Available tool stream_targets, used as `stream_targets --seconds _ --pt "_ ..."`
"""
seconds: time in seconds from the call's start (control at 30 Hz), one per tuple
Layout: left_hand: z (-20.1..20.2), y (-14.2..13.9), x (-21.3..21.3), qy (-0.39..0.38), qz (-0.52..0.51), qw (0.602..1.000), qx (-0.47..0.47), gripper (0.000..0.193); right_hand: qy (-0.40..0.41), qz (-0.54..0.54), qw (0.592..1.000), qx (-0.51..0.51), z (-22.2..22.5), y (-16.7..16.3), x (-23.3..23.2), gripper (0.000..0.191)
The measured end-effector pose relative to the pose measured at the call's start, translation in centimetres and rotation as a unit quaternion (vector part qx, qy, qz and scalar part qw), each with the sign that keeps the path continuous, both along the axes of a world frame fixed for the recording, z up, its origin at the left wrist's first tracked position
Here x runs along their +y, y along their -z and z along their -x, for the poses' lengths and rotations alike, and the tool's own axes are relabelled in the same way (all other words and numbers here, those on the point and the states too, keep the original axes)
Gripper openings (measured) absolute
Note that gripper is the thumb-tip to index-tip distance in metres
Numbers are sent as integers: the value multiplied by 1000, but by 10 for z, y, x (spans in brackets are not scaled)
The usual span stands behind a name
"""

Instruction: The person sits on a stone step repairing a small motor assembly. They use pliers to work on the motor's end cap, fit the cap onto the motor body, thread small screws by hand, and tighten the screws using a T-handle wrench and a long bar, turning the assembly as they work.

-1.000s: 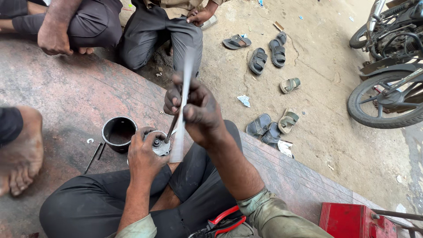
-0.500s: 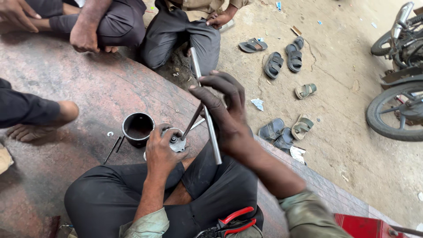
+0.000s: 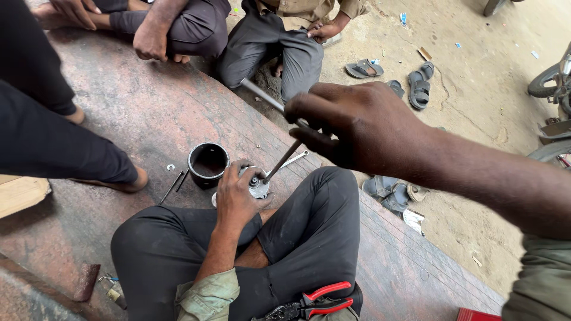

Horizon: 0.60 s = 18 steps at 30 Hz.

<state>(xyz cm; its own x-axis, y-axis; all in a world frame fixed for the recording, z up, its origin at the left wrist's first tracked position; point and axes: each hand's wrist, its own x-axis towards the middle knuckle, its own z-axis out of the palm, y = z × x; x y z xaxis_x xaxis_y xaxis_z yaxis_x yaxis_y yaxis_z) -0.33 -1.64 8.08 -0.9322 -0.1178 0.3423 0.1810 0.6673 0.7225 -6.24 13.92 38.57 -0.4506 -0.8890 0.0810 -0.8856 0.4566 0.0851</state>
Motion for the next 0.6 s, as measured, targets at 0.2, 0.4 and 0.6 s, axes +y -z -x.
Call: stream_targets --seconds 0.2,0.4,0.6 --pt "-1 5 -6 6 -5 1000 -4 57 -139 -78 981 106 1 -8 -3 44" --pt "-4 7 -7 6 -12 1000 5 56 -95 -120 974 168 -2 -1 -3 27" --pt "-7 6 -7 7 -5 1000 -7 55 120 -65 989 -58 1 6 -4 44"
